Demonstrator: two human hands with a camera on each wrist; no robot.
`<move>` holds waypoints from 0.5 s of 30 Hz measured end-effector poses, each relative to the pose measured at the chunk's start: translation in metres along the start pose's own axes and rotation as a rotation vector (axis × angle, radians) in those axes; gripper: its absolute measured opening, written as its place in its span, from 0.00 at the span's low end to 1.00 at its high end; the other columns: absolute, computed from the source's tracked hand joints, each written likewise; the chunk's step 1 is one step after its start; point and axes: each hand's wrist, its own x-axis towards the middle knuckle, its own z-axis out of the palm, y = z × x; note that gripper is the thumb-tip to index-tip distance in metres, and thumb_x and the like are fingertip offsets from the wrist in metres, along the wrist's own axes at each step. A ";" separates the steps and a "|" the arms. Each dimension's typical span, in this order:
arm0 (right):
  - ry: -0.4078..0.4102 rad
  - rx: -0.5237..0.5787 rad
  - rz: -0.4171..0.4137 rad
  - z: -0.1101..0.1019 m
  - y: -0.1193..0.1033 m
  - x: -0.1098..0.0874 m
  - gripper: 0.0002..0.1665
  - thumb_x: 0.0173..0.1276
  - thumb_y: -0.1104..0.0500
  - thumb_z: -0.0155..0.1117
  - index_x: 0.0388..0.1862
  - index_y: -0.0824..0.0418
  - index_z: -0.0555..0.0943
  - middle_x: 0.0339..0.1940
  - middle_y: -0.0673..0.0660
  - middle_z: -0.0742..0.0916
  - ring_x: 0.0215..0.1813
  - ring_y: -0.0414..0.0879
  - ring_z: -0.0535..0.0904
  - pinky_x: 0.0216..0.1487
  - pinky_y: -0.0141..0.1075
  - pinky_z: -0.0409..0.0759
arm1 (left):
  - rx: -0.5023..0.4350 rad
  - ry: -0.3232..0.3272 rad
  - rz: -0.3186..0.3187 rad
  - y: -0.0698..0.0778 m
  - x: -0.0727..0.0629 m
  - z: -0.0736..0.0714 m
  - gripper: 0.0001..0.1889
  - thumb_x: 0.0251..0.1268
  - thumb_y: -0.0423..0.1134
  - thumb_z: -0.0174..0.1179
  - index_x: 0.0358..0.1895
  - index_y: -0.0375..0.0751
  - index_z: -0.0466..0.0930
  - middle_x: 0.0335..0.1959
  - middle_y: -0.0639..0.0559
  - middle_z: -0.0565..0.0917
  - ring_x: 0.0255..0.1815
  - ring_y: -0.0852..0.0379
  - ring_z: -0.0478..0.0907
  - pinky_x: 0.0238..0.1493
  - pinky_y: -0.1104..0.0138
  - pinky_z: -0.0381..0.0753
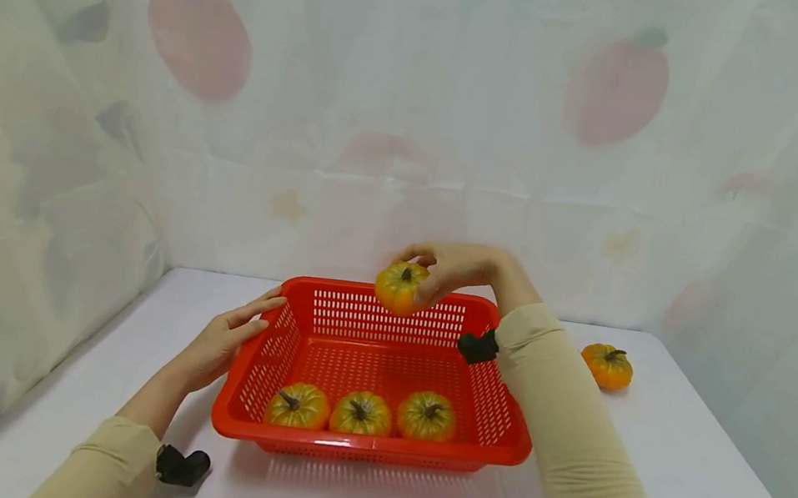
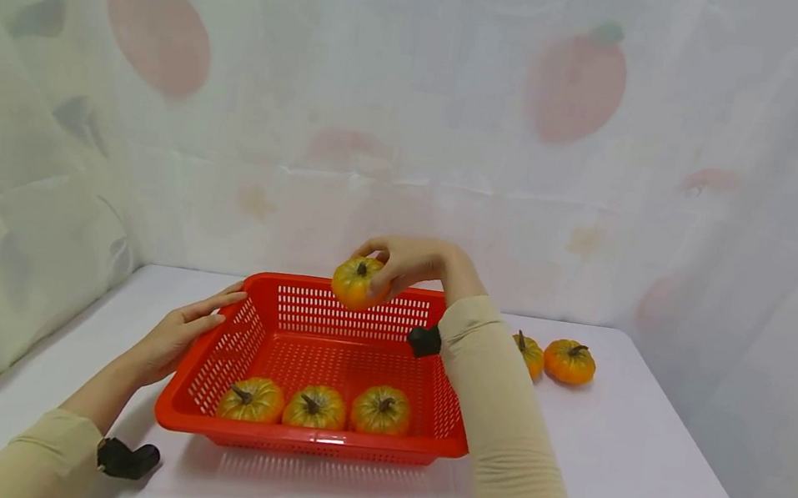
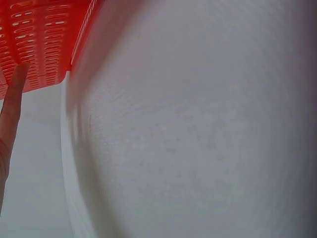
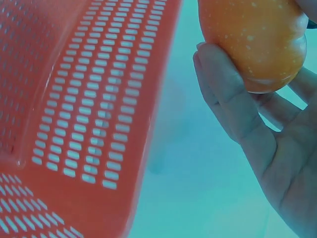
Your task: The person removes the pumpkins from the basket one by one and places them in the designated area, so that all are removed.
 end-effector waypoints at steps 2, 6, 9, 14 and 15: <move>0.020 0.000 0.008 -0.004 0.002 -0.005 0.42 0.57 0.65 0.65 0.72 0.56 0.65 0.69 0.62 0.68 0.56 0.50 0.75 0.52 0.36 0.83 | 0.000 0.000 -0.002 0.000 0.000 0.000 0.28 0.79 0.46 0.47 0.78 0.48 0.56 0.84 0.57 0.44 0.59 0.78 0.75 0.52 0.70 0.85; 0.070 -0.046 0.017 -0.011 0.006 -0.018 0.41 0.58 0.64 0.64 0.72 0.52 0.66 0.69 0.61 0.70 0.60 0.51 0.74 0.55 0.37 0.83 | -0.010 -0.009 0.001 -0.001 0.000 0.001 0.28 0.79 0.45 0.47 0.78 0.47 0.56 0.84 0.56 0.43 0.59 0.78 0.74 0.52 0.70 0.85; 0.113 -0.058 0.021 -0.017 0.011 -0.028 0.41 0.58 0.64 0.65 0.71 0.50 0.66 0.69 0.60 0.71 0.62 0.52 0.73 0.57 0.40 0.83 | -0.018 -0.013 0.008 -0.001 0.001 0.001 0.28 0.79 0.44 0.46 0.78 0.47 0.56 0.84 0.56 0.43 0.60 0.77 0.75 0.52 0.70 0.85; 0.180 -0.034 0.005 -0.028 0.022 -0.046 0.41 0.60 0.63 0.65 0.73 0.52 0.65 0.72 0.60 0.68 0.62 0.53 0.72 0.56 0.40 0.82 | -0.008 -0.013 0.011 -0.002 0.003 0.001 0.28 0.79 0.45 0.46 0.78 0.48 0.56 0.84 0.56 0.43 0.60 0.77 0.74 0.52 0.70 0.85; 0.196 -0.036 0.002 -0.030 0.025 -0.050 0.41 0.60 0.63 0.66 0.73 0.52 0.65 0.73 0.60 0.67 0.62 0.53 0.73 0.56 0.40 0.82 | -0.003 -0.012 0.011 -0.003 0.003 0.001 0.28 0.79 0.45 0.46 0.78 0.48 0.56 0.84 0.56 0.43 0.59 0.77 0.74 0.52 0.70 0.85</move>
